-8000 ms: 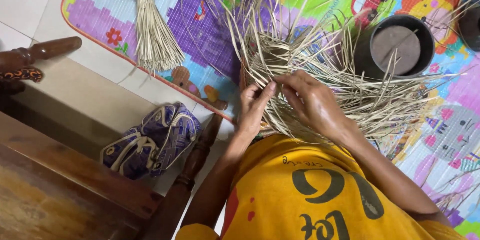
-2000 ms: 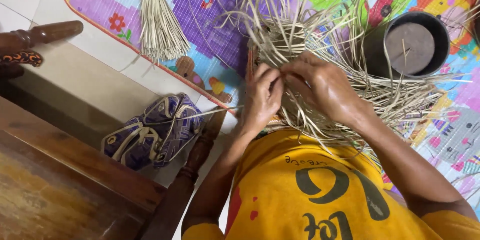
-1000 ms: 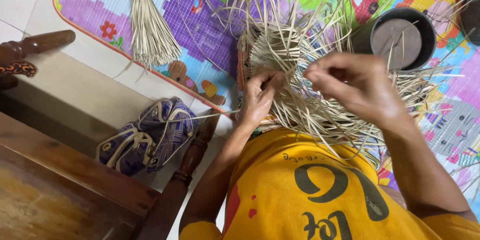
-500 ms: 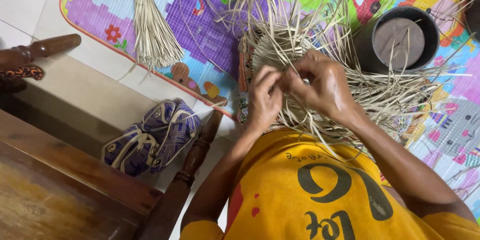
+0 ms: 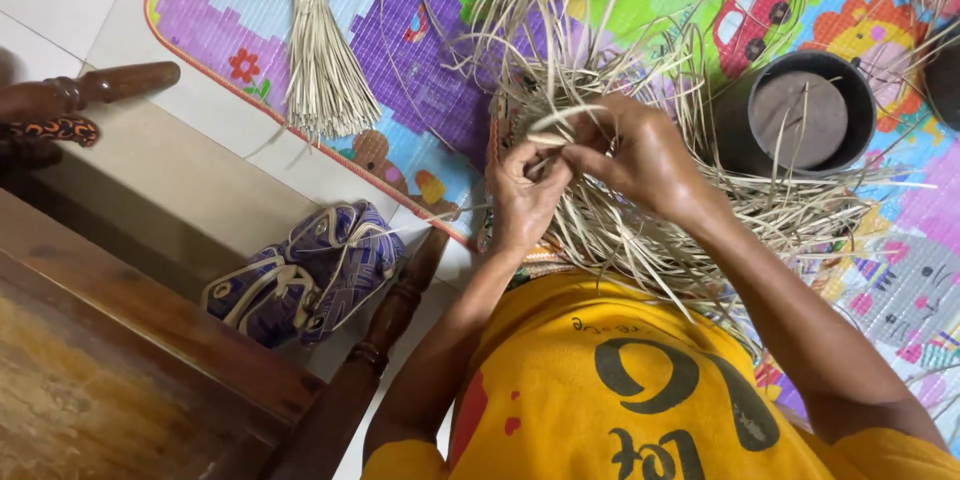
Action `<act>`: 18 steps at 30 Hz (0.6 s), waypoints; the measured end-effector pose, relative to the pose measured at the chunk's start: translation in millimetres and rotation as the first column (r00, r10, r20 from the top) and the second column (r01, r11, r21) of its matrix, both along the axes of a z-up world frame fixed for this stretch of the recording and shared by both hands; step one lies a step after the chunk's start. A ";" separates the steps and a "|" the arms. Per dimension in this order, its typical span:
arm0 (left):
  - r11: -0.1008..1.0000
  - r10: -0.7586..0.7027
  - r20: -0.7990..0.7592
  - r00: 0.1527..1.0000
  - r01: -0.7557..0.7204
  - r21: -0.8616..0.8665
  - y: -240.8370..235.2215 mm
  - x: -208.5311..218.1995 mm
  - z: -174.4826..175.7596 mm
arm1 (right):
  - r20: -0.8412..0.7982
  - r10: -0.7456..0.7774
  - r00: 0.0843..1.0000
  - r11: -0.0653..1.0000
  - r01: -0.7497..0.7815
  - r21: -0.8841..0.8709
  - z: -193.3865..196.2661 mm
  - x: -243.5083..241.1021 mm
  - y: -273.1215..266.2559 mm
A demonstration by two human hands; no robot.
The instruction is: Weaving dried palm leaves together to create a handcrafted object while sitting on a floor mat.
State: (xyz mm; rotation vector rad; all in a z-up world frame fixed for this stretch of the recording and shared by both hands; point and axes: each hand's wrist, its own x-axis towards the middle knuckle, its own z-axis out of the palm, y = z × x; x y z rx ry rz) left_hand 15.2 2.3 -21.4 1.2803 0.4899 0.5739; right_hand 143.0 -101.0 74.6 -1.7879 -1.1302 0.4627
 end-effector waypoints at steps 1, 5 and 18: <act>1.000 0.000 0.000 1.000 0.000 -0.001 0.1 0.7 2.0 | 0.000 0.000 1.000 1.000 0.000 -0.001 -4.2 -2.2 -1.3; 0.998 0.000 0.021 1.000 -0.002 0.069 2.4 2.7 0.8 | 0.011 -0.103 0.995 0.995 0.103 0.020 -13.7 -10.1 -8.0; 0.995 -0.066 -0.017 0.998 0.067 0.067 15.8 -11.9 15.0 | 0.070 -0.040 0.997 0.996 0.034 0.080 -30.1 -18.5 -17.5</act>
